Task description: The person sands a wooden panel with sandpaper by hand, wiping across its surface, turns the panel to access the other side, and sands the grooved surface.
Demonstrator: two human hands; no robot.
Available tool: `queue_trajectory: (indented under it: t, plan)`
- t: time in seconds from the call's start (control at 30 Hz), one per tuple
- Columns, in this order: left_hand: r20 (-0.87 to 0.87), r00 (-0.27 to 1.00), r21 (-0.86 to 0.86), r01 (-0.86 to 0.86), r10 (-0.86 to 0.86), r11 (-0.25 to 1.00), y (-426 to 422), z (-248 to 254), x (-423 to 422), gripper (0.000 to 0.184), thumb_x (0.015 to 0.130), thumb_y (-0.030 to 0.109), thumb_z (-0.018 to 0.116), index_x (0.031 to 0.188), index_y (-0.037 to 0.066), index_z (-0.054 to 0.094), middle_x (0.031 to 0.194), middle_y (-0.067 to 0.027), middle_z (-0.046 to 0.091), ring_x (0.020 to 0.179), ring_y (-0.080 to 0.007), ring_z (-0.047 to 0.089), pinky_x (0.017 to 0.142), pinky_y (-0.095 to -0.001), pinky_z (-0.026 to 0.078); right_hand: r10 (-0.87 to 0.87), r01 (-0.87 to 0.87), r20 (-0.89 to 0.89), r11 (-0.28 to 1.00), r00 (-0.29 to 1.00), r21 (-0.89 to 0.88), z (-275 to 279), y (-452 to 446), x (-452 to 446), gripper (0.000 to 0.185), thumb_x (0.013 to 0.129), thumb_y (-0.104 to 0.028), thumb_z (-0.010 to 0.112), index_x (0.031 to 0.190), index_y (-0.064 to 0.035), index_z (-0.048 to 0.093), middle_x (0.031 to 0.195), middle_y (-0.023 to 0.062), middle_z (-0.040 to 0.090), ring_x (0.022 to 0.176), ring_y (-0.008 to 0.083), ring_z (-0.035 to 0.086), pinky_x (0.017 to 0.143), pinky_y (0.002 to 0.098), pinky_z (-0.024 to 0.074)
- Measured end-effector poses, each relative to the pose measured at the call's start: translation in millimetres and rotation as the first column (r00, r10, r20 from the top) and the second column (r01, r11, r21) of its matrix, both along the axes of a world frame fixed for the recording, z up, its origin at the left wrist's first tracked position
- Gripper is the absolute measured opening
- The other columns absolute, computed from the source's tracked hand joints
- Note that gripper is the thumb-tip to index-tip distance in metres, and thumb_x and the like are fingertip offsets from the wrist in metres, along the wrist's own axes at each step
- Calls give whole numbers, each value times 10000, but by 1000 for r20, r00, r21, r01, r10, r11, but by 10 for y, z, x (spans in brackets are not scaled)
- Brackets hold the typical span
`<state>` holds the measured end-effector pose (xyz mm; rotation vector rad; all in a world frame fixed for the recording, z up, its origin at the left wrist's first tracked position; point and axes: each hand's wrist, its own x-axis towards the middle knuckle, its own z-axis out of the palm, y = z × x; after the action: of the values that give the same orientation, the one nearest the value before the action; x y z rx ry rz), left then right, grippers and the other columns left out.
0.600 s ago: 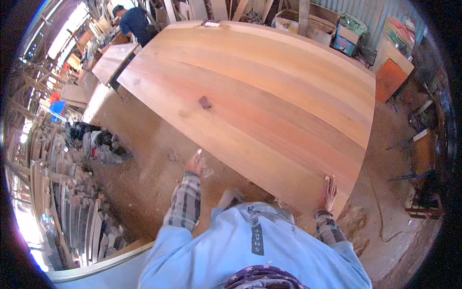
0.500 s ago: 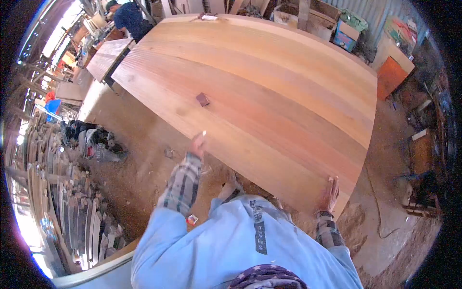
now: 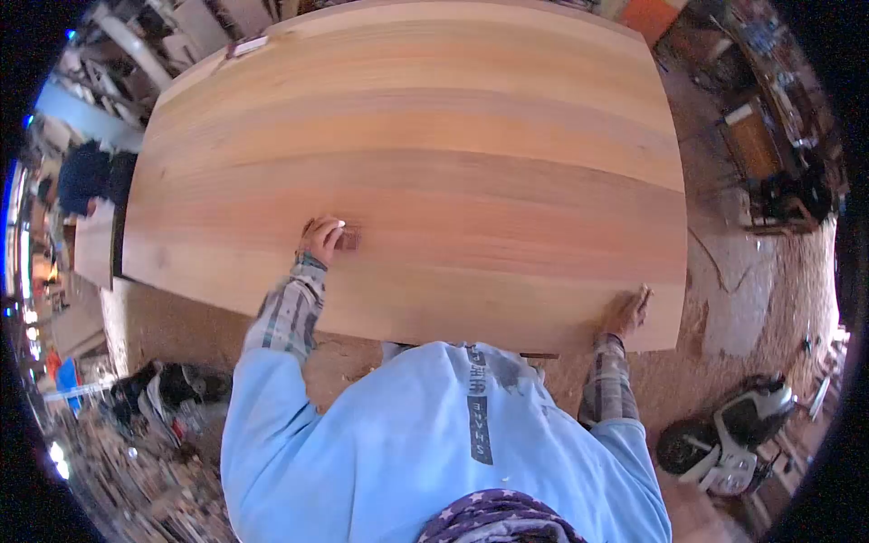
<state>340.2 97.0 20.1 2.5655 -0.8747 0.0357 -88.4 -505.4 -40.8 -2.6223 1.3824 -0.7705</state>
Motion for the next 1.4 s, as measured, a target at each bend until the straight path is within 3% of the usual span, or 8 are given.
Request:
queue_trajectory:
  t: [0.1, 0.23, 0.5, 0.57, 0.73, 0.9, 0.97, 1.4]
  plan:
    - [-653, 753, -577, -561, 77, 594, -749, 277, -159, 275, 883, 173, 663, 1119, 37, 636, 1024, -96, 689, 1006, -317, 629, 997, -442, 410, 6, -6, -81, 1000, 997, -4, 102, 274, 362, 531, 992, -352, 456, 1449, -92, 385, 1504, 196, 373, 1396, 348, 339, 1122, 495, 239]
    - [58, 992, -157, -102, 113, 982, -1054, 376, -631, 333, 857, 164, 673, 1161, 39, 628, 1163, -126, 643, 1135, -339, 558, 1007, -461, 407, -116, 120, -111, 992, 987, 29, 66, 332, 581, 529, 988, -389, 455, 1447, -132, 399, 1513, 157, 377, 1406, 316, 330, 1131, 486, 223]
    - [26, 998, 20, 63, -63, 998, -78, -74, -750, 314, 873, 145, 652, 1176, 64, 641, 1182, -125, 639, 1107, -314, 591, 958, -457, 445, -166, 175, -176, 984, 970, 41, 100, 516, 389, 538, 985, -421, 451, 1440, -138, 414, 1505, 167, 382, 1410, 313, 323, 1134, 472, 219]
    - [-539, 799, -285, -472, 268, 835, -261, -124, -642, 283, 926, 221, 637, 1159, 61, 645, 1077, -114, 671, 979, -258, 649, 852, -420, 505, -173, 181, -155, 983, 973, 34, 123, 452, 478, 542, 984, -419, 457, 1444, -137, 410, 1505, 172, 380, 1410, 316, 323, 1132, 469, 224]
    - [-914, 203, -292, -930, -352, 223, -1249, 15, -352, 323, 944, 332, 622, 1169, 101, 606, 988, -97, 668, 827, -242, 648, 751, -389, 543, -33, 34, -22, 999, 999, 38, 235, 233, 785, 534, 983, -405, 470, 1436, -127, 418, 1510, 176, 372, 1409, 319, 320, 1128, 467, 230]
    - [-898, 346, -436, -786, -272, 439, -2240, 0, -168, 304, 891, 232, 685, 1130, 74, 583, 1019, -110, 644, 869, -296, 658, 746, -411, 557, -140, 140, -156, 990, 978, -8, 131, -67, 1025, 537, 987, -437, 448, 1426, -128, 433, 1515, 166, 370, 1411, 311, 318, 1129, 473, 228]
    - [-150, 989, -416, -66, 3, 907, -2462, 16, -37, 257, 874, 157, 676, 1095, 56, 592, 1005, -144, 635, 851, -309, 654, 725, -378, 552, -190, 196, -225, 981, 956, 5, 108, -89, 1027, 539, 989, -447, 440, 1424, -129, 437, 1516, 161, 371, 1411, 308, 318, 1128, 475, 229]
    - [160, 880, -124, 468, -448, 875, -2890, -141, 192, 256, 720, -2, 695, 963, 79, 700, 914, -116, 669, 855, -322, 628, 766, -442, 496, -191, 208, -237, 977, 952, 46, 536, 141, 1136, 484, 977, -349, 456, 1401, -116, 436, 1511, 164, 352, 1426, 327, 269, 1144, 525, 162]
